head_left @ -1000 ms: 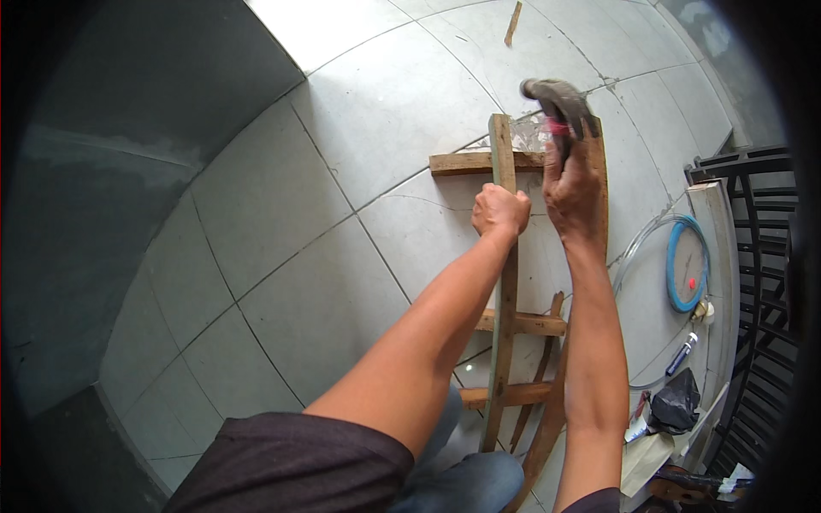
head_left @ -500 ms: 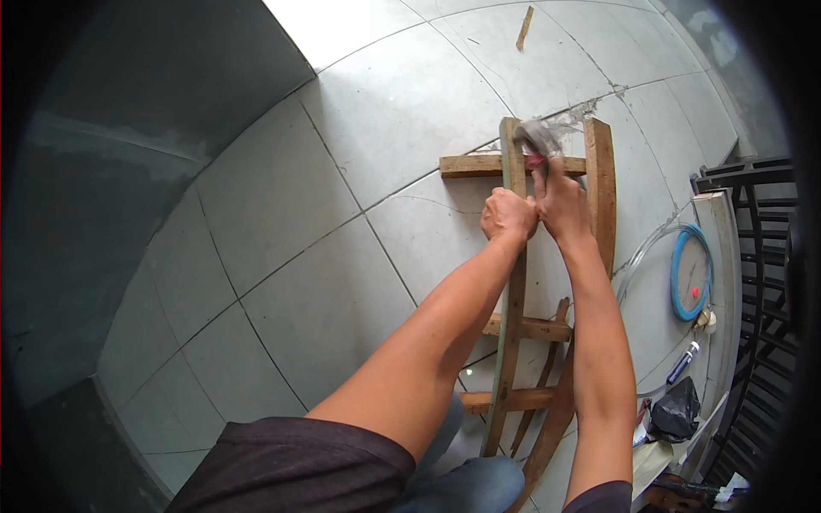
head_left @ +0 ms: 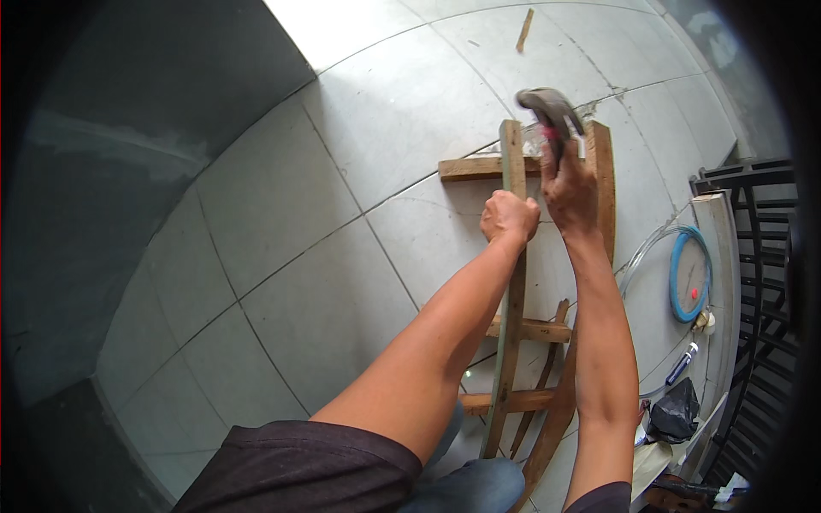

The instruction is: The person nails pieces of wood together with a hammer to create a curved structure.

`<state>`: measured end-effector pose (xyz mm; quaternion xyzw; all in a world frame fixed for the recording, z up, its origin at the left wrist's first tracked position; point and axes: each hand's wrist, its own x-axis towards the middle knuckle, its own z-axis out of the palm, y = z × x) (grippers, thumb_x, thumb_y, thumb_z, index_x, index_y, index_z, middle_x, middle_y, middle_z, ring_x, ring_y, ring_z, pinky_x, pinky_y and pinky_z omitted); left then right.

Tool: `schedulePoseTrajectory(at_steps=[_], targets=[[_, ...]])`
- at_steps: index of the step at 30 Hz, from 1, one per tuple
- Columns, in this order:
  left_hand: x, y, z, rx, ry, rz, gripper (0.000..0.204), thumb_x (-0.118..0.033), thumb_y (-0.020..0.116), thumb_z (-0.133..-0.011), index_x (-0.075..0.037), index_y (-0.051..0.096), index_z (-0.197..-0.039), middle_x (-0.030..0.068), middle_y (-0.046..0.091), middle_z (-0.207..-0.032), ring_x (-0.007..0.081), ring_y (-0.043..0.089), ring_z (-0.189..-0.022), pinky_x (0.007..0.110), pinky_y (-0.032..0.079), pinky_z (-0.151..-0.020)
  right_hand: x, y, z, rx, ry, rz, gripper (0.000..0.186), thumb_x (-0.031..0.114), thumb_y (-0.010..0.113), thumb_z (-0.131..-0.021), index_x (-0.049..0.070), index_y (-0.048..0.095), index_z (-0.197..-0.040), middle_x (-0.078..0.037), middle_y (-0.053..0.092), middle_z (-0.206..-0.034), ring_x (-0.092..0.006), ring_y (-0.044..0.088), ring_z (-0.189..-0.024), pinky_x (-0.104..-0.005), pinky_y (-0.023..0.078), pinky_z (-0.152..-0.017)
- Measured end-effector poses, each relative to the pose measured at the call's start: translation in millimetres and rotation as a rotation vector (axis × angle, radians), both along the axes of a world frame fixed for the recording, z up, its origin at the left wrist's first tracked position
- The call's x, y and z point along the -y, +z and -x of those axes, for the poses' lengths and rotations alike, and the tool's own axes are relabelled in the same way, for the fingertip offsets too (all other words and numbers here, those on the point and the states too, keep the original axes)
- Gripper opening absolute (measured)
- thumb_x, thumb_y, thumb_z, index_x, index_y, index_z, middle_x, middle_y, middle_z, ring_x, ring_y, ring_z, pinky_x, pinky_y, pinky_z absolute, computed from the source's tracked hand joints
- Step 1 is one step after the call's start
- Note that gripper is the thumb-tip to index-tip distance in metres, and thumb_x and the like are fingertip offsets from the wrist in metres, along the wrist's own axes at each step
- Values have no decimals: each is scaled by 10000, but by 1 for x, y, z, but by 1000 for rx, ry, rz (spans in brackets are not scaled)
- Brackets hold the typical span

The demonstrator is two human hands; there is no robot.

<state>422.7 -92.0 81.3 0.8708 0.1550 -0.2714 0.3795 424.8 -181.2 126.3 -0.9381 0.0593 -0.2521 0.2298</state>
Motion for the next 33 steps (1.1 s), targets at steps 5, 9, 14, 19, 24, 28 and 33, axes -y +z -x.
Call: schedulePoseTrajectory(at_steps=[5,9,14,19,24,28,33], targets=[[6,0,5,20,10,23,463,-426,684,-833,8,724,-988,228,708,-1063,365,690,-1025,425,552,-877,6,-21,9,-366,59,100,261,300,527,-1002,123,446,-1176,-288,641,-732,-511,633,-723,-599,463,-582],[2,-3,-5,31,33,-3,470,-435,690,-828,6,732,-987,232,708,-1060,368,689,-1028,422,552,-871,-7,6,-9,-114,5,-46,252,317,531,-1004,129,458,-1156,-277,639,-720,-502,631,-685,-600,450,-556],[7,4,0,39,12,57,448,-402,674,-832,13,728,-990,236,706,-1061,361,688,-1025,429,541,-897,14,-14,4,-402,4,110,368,422,477,-1000,64,495,-1084,-325,656,-825,-526,640,-831,-623,501,-744],[1,5,2,-10,-21,20,426,-367,695,-818,17,712,-1002,214,707,-1085,351,687,-1037,411,548,-897,16,4,-16,-295,-51,-69,364,402,476,-1010,57,474,-1124,-313,651,-795,-520,637,-792,-615,495,-655],[2,8,1,9,-28,26,406,-353,686,-826,10,720,-1005,210,708,-1086,347,690,-1033,406,547,-901,2,16,-13,133,-67,-88,336,387,439,-1029,57,467,-1081,-293,639,-711,-500,638,-672,-585,484,-521],[13,12,1,32,-33,58,402,-352,686,-827,9,724,-1001,212,709,-1081,348,691,-1027,408,548,-901,31,-18,-9,-357,-42,112,406,438,459,-1008,51,506,-1124,-311,656,-824,-536,630,-809,-610,494,-669],[1,6,0,18,-9,9,391,-346,692,-821,6,730,-987,215,710,-1074,350,694,-1017,415,548,-898,3,8,-18,-161,-151,-76,390,417,460,-1007,37,484,-1093,-296,661,-784,-517,646,-771,-594,513,-650]])
